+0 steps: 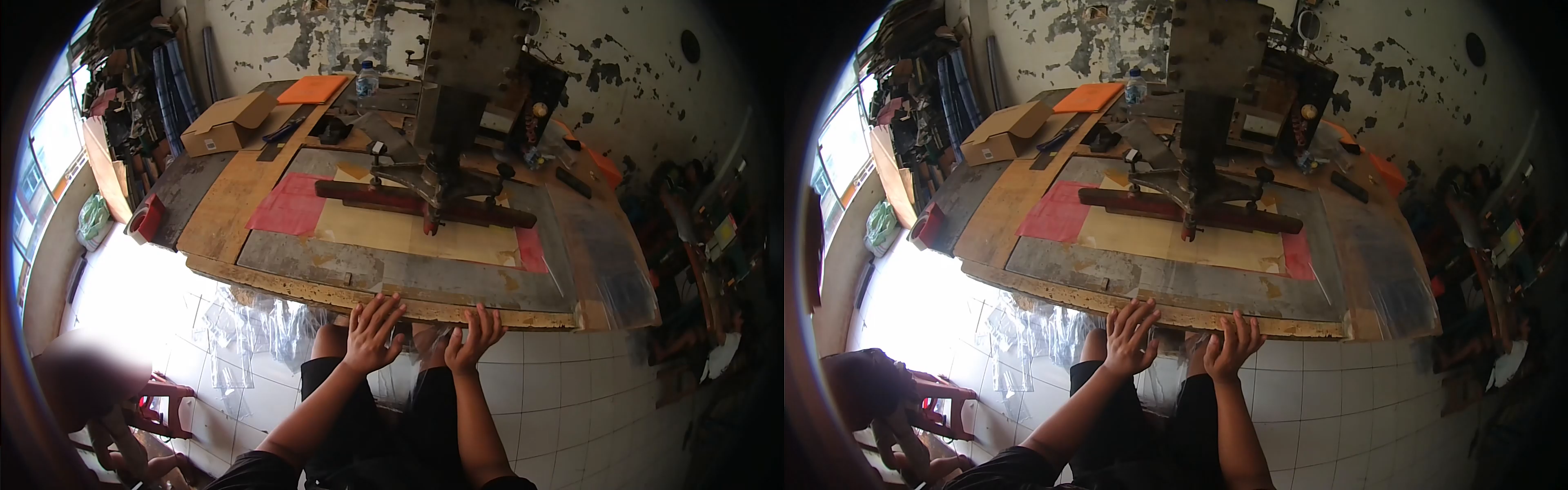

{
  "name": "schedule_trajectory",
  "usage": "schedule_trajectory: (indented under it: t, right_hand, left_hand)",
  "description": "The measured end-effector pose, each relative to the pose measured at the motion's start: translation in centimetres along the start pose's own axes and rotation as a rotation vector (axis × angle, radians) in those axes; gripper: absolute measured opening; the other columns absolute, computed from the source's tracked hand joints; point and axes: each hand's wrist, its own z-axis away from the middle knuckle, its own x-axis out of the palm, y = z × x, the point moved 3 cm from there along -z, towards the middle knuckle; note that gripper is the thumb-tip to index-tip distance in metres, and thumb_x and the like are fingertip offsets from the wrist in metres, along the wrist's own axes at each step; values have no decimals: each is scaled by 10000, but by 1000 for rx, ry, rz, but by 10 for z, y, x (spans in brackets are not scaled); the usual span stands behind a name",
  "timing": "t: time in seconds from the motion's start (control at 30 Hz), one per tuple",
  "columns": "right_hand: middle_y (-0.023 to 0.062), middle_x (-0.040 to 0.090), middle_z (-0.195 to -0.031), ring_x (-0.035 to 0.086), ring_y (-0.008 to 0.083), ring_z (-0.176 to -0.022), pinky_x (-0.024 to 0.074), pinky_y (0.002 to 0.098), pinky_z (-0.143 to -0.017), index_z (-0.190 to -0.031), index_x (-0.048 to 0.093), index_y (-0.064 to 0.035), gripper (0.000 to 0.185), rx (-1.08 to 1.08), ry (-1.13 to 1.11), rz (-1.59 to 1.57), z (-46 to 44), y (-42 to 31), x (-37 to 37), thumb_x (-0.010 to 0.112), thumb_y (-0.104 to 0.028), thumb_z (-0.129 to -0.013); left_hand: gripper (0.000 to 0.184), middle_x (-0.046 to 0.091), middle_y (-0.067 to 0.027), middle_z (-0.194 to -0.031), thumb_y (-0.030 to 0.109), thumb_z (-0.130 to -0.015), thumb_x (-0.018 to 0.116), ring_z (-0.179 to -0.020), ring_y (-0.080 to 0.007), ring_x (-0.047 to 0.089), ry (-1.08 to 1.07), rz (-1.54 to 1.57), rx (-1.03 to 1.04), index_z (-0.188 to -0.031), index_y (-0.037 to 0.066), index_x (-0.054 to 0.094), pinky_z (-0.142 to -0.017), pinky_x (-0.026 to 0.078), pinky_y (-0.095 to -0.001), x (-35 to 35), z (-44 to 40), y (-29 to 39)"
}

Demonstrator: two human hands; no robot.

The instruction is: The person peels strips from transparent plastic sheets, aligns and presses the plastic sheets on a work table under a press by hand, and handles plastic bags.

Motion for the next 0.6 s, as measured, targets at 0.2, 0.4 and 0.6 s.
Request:
schedule_trajectory:
  t: [0.2, 0.4, 0.6]
  right_hand:
    - [137, 555, -1480, 318, 398, -1512, 20, 579, -1271, -1317, 647, -76, 412, 23, 11, -7, 2, 0, 2, 446, -346, -1078]
    - [145, 538, -1497, 323, 421, -1501, 80, 621, -1239, -1338, 591, -62, 391, -9, 8, 16, 1, 0, 1, 457, -315, -1073]
    - [144, 538, -1497, 311, 416, -1507, 71, 616, -1240, -1340, 589, -68, 389, -3, 3, 20, 2, 0, 2, 457, -317, -1073]
  left_hand:
    - [504, 579, -74, -1520, 273, -892, 638, -1459, -295, 465, 5, 17, -5, -1375, 130, 664, -1225, 243, -496, -2, -1, 1]
    - [512, 578, -78, -1522, 262, -883, 640, -1467, -299, 455, 0, 16, -2, -1376, 124, 663, -1228, 239, -497, -1, 0, 1]
    - [531, 575, -78, -1525, 252, -867, 650, -1467, -298, 455, 3, 19, -1, -1383, 129, 660, -1228, 238, -499, -1, 0, 0]
